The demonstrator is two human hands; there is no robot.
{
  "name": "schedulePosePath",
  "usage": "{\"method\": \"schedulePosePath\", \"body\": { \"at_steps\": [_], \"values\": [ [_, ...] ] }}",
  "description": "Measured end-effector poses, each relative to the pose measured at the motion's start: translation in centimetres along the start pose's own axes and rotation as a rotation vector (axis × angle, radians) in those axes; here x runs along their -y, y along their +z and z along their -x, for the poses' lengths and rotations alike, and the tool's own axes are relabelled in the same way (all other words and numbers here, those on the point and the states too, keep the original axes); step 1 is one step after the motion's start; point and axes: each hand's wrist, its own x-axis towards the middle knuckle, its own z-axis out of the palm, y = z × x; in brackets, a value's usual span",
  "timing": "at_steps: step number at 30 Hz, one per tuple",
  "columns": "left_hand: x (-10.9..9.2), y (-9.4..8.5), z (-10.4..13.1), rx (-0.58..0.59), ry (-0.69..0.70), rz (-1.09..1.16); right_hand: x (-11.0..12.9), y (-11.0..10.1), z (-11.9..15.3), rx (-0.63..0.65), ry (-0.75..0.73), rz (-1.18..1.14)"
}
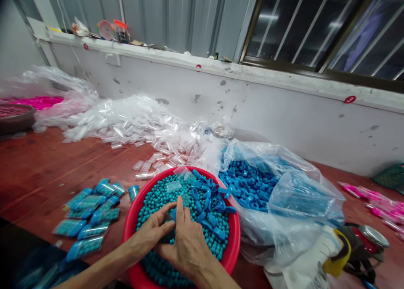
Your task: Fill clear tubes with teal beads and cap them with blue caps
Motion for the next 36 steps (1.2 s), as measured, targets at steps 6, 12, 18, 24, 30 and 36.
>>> {"method": "schedulePosePath", "body": {
  "at_steps": [6, 12, 18, 24, 30, 36],
  "values": [
    [-0.2, 0.7, 0.3, -0.065, 0.021, -0.053, -0.6, 0.2, 0.2, 0.014, 0.022, -0.052],
    [0.2, 1.3, 0.1, -0.038, -0.001, 0.027, -1.5, 0.7, 0.7, 0.023, 0.095, -0.186],
    [0.2, 1.8, -0.1, -0.094, -0.005, -0.046, -1.5, 0.3, 1.1, 0.048, 0.035, -0.023],
    [-0.4, 2.5, 0.1, -0.185, -0.009, -0.03, -0.3, 0.7, 0.9, -0.007, 0.035, 0.151],
    [-0.6, 2.7, -0.2, -0.19, -0.049, 0.032, -0.8, 0.9, 1.1, -0.061, 0.054, 0.0],
    [-0.9, 1.2, 0.4, -0.035, -0.177, 0.076, -2.5, -0.5, 1.0, 0.096, 0.115, -0.59]
  ]
}}
